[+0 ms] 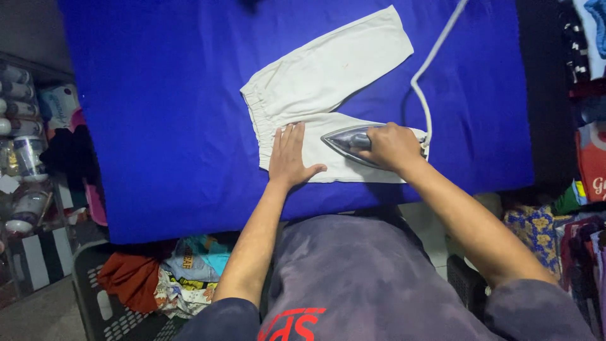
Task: Iron and fold a pair of white pants.
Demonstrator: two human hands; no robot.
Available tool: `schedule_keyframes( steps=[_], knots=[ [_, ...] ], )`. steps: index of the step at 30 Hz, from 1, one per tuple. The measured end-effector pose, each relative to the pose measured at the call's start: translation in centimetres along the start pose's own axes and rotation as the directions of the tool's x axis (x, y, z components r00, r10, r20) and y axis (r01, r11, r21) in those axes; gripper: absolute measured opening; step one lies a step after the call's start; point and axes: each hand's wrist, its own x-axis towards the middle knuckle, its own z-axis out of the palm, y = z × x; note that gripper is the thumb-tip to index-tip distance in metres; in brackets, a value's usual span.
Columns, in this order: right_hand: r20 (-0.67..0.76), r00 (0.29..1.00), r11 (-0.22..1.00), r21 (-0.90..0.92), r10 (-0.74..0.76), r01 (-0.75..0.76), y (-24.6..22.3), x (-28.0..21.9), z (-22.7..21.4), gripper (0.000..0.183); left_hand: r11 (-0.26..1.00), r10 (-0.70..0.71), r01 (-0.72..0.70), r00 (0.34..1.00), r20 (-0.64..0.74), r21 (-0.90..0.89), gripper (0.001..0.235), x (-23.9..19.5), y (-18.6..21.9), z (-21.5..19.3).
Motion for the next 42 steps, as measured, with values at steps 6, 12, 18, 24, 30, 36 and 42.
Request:
schedule_keyframes(
  steps=[6, 12, 18, 24, 30, 36, 42],
  knots=[
    [0.153, 0.988, 0.994, 0.110, -0.032, 0.015, 2.9, -0.4, -0.5, 0.062, 1.000, -0.026, 0.026, 1.000, -0.008, -0.012, 0.132, 0.0, -0.2, 0.0],
    [0.091, 0.994, 0.992, -0.119, 0.061, -0.050, 9.7, -2.0, 0.8, 0.067, 1.000, -0.028, 0.028, 1.000, -0.006, -0.011, 0.132, -0.2, -0.3, 0.4],
    [0.052, 0.985, 0.987, -0.026, 0.161, -0.160, 8.3, -1.5, -0.2, 0.063, 1.000, -0.026, 0.026, 0.999, 0.020, 0.002, 0.134, 0.4, -0.3, 0.2],
    [0.089, 0.995, 0.999, 0.030, 0.040, -0.042, 1.4, 0.8, 0.9, 0.054, 1.000, -0.015, 0.014, 0.999, 0.031, 0.016, 0.134, 0.2, -0.1, 0.6],
    [0.095, 0.995, 0.982, 0.178, 0.040, -0.057, 0.6, 1.6, -0.8, 0.057, 1.000, -0.001, 0.002, 1.000, -0.030, 0.009, 0.127, 0.5, -0.1, -0.2],
    [0.111, 0.990, 0.991, 0.097, 0.086, -0.097, 1.1, 1.1, -0.4, 0.060, 0.997, -0.046, 0.040, 0.995, 0.092, 0.068, 0.114, 2.0, 2.3, -2.3],
    [-0.062, 0.997, 0.987, 0.156, -0.040, 0.049, 2.3, 0.4, 1.1, 0.049, 0.997, 0.067, -0.059, 0.986, 0.151, -0.056, 0.111, 2.5, 1.0, -0.6]
  ],
)
